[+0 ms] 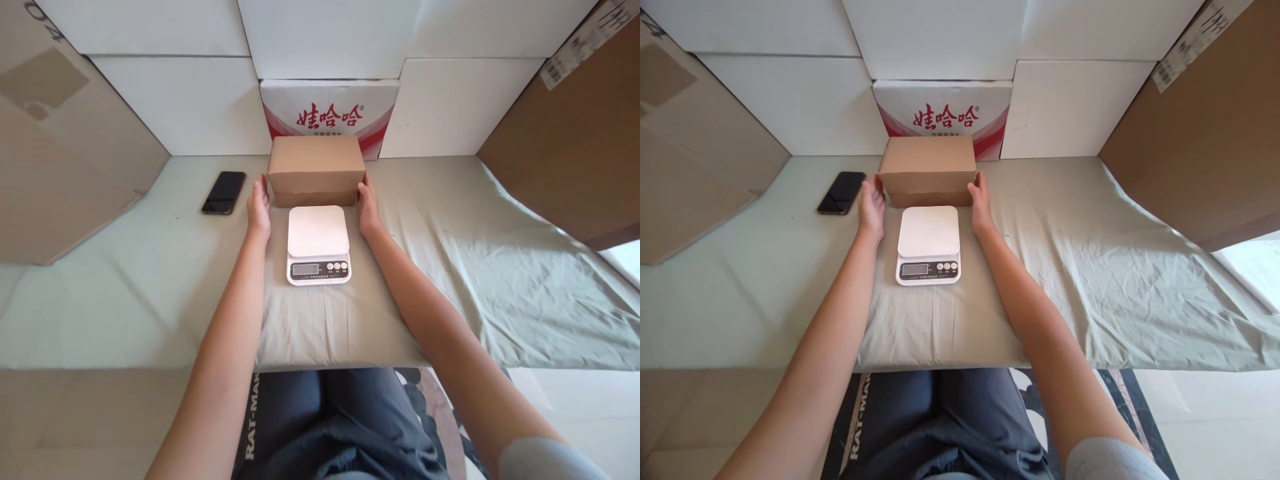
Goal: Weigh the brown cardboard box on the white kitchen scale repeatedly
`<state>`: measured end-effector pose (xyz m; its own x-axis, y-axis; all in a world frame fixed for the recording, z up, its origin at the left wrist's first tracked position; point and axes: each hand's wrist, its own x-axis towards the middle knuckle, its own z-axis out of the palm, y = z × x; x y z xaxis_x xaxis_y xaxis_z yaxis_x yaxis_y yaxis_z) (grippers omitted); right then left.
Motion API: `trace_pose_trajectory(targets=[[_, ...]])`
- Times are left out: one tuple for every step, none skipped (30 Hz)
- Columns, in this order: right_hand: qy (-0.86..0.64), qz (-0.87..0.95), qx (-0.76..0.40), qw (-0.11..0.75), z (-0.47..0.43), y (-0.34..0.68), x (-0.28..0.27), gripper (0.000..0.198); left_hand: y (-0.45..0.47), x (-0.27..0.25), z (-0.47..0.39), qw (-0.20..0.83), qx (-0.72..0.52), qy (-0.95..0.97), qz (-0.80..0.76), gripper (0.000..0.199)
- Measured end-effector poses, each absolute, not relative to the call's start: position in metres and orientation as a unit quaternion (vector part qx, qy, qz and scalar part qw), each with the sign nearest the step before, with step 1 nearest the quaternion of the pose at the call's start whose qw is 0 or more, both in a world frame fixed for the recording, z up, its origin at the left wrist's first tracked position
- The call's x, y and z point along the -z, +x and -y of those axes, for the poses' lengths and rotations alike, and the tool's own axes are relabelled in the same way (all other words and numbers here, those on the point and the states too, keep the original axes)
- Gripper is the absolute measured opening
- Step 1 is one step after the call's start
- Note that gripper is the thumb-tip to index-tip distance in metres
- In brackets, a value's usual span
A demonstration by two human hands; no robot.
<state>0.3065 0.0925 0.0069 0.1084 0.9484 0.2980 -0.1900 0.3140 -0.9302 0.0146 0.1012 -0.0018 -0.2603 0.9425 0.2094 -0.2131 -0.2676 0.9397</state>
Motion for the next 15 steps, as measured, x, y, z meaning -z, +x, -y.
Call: trace_pose_trajectory(targets=[[-0.377, 0.496, -0.447, 0.642, -0.091, 0.305, -0.009, 0.084, 0.019, -0.001, -0.1, 0.44, -0.669, 0.425, -0.422, 0.086], [-0.373, 0.493, -0.45, 0.644, -0.09, 0.304, -0.011, 0.086, 0.023, -0.003, -0.098, 0.45, -0.669, 0.419, -0.418, 0.084], [-0.368, 0.492, -0.453, 0.646, -0.089, 0.303, -0.013, 0.088, 0.027, -0.006, -0.097, 0.459, -0.669, 0.414, -0.414, 0.081], [-0.363, 0.495, -0.455, 0.646, -0.087, 0.302, -0.014, 0.089, 0.031, -0.008, -0.096, 0.467, -0.668, 0.409, -0.41, 0.078], [-0.359, 0.5, -0.455, 0.644, -0.086, 0.301, -0.016, 0.088, 0.034, -0.01, -0.096, 0.475, -0.668, 0.403, -0.407, 0.074], [-0.356, 0.507, -0.454, 0.641, -0.086, 0.3, -0.017, 0.087, 0.036, -0.011, -0.095, 0.482, -0.666, 0.399, -0.406, 0.071], [-0.355, 0.513, -0.452, 0.638, -0.085, 0.299, -0.018, 0.086, 0.037, -0.012, -0.095, 0.488, -0.664, 0.396, -0.406, 0.068], [-0.355, 0.517, -0.448, 0.637, -0.085, 0.299, -0.018, 0.085, 0.037, -0.012, -0.095, 0.491, -0.662, 0.393, -0.408, 0.066], [-0.357, 0.519, -0.445, 0.637, -0.084, 0.298, -0.018, 0.084, 0.038, -0.012, -0.095, 0.493, -0.66, 0.391, -0.411, 0.065], [-0.359, 0.521, -0.442, 0.636, -0.084, 0.298, -0.018, 0.084, 0.037, -0.012, -0.095, 0.492, -0.659, 0.389, -0.415, 0.065], [-0.364, 0.521, -0.44, 0.635, -0.084, 0.297, -0.018, 0.085, 0.037, -0.011, -0.095, 0.49, -0.66, 0.388, -0.417, 0.065], [-0.37, 0.519, -0.437, 0.634, -0.083, 0.297, -0.018, 0.086, 0.037, -0.011, -0.094, 0.489, -0.66, 0.388, -0.418, 0.066], [-0.377, 0.517, -0.435, 0.634, -0.082, 0.296, -0.019, 0.088, 0.037, -0.012, -0.093, 0.487, -0.661, 0.39, -0.417, 0.067], [-0.384, 0.515, -0.434, 0.632, -0.08, 0.295, -0.021, 0.09, 0.038, -0.013, -0.092, 0.485, -0.662, 0.395, -0.414, 0.068], [-0.388, 0.513, -0.432, 0.632, -0.079, 0.294, -0.024, 0.091, 0.039, -0.015, -0.092, 0.482, -0.662, 0.401, -0.411, 0.069]])
